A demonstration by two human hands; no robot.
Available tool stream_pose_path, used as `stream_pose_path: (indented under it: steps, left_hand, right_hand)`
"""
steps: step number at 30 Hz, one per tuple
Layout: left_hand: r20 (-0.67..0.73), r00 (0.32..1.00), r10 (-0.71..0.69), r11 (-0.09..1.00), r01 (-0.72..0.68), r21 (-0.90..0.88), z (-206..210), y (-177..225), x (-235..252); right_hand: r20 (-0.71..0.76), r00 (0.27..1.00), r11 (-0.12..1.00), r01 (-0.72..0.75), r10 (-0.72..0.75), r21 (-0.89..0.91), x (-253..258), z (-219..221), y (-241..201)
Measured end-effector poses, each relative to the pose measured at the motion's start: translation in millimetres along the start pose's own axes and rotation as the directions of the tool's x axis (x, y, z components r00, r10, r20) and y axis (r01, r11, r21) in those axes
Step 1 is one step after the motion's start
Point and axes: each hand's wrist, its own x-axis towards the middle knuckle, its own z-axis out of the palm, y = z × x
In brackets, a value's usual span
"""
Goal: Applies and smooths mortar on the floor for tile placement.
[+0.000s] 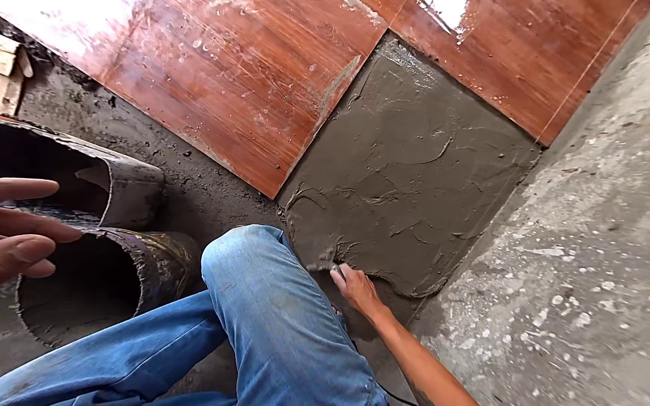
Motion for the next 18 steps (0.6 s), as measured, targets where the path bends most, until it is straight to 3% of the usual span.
stream_pose_path:
  steps: [3,5,8,10,13,16,18]
  left_hand:
    - [-0.046,0.996,-0.074,0.994,0.069,-0.090,9.9,4.1,-5.5]
    - [0.011,1.000,0.012,0.997,-0.011,-0.071,-0.6,-11.3,-4.3]
    - [-0.076,0.996,-0.042,0.995,0.035,-0.088,9.0,-0.2,-6.4]
    - [-0.108,0.994,0.002,0.997,-0.011,-0.081,12.0,-1.5,-3.2]
    - [-0.012,0.999,0.051,0.996,-0.052,-0.073,2.8,-0.5,3.5]
    - [0.149,0.937,0.315,0.942,-0.291,-0.166,-10.9,-45.9,20.7]
    - [0.200,0.973,0.113,0.992,-0.099,-0.077,-14.0,-25.2,22.0]
  right_hand:
    - [0.061,0.997,0.999,0.040,-0.038,-0.033,-36.3,3.6,15.9]
    - [0.003,0.999,0.999,0.042,-0.042,0.017,-50.2,2.7,21.2]
    - [-0.095,0.994,0.987,0.067,-0.053,0.144,-33.1,-14.4,8.5]
    - [-0.143,0.988,0.986,0.076,-0.055,0.146,-5.7,-27.6,-9.1]
    - [-0.162,0.986,0.995,0.044,-0.029,0.091,23.8,-30.0,-33.3]
    - [-0.192,0.981,0.998,0.004,0.009,0.065,36.0,-17.7,-36.6]
    - [-0.248,0.968,0.997,-0.031,0.049,0.075,36.9,-9.6,-24.1]
